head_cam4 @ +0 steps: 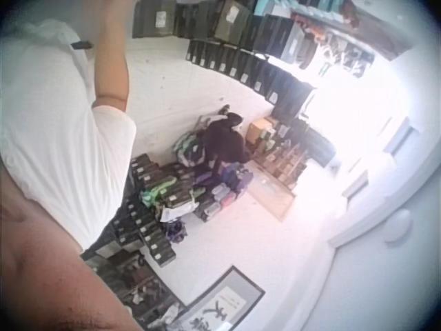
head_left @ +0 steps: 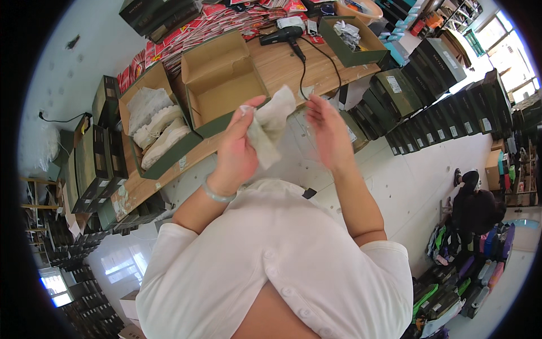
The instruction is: The person removes a pair of white sneakers from a green shoebox, wipes the soles with a white cloth, and then wipes both hands. The person places the shoes back into the box, closes the lid, and uses a hairdryer to heat a label on the box before pressing it down.
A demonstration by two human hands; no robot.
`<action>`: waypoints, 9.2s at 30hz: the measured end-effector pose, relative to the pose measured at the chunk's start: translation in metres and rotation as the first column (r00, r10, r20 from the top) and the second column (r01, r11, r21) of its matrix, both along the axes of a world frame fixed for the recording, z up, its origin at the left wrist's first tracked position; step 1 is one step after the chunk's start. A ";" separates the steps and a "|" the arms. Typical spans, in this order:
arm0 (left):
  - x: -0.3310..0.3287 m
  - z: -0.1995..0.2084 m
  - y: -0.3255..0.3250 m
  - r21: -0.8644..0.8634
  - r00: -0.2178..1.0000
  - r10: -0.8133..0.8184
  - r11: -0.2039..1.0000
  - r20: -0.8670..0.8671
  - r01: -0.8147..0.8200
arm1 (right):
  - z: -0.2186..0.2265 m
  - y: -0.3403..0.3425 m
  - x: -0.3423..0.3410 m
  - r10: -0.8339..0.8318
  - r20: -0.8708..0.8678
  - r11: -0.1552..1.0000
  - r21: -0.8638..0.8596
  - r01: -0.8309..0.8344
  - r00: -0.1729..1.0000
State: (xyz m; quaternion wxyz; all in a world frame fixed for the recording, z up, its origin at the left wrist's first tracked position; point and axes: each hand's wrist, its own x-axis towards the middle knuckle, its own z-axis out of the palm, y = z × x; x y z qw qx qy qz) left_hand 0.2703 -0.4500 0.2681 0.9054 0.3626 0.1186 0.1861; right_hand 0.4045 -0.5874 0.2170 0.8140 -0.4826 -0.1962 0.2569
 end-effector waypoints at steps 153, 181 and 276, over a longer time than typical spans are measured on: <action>-0.076 -0.235 0.220 0.457 0.462 0.528 0.849 -0.713 -0.266 | -0.370 0.072 0.204 0.035 -0.162 0.564 -0.811 -0.153 0.986; -0.163 -0.216 0.224 0.790 -0.123 0.780 0.608 -0.613 -0.083 | -0.203 0.716 -0.045 0.827 0.512 0.556 -0.807 -0.197 0.234; -0.295 -0.233 0.376 0.485 0.353 0.480 0.183 -0.803 0.855 | -0.145 0.431 -0.161 0.998 0.063 0.064 -0.998 0.012 -0.025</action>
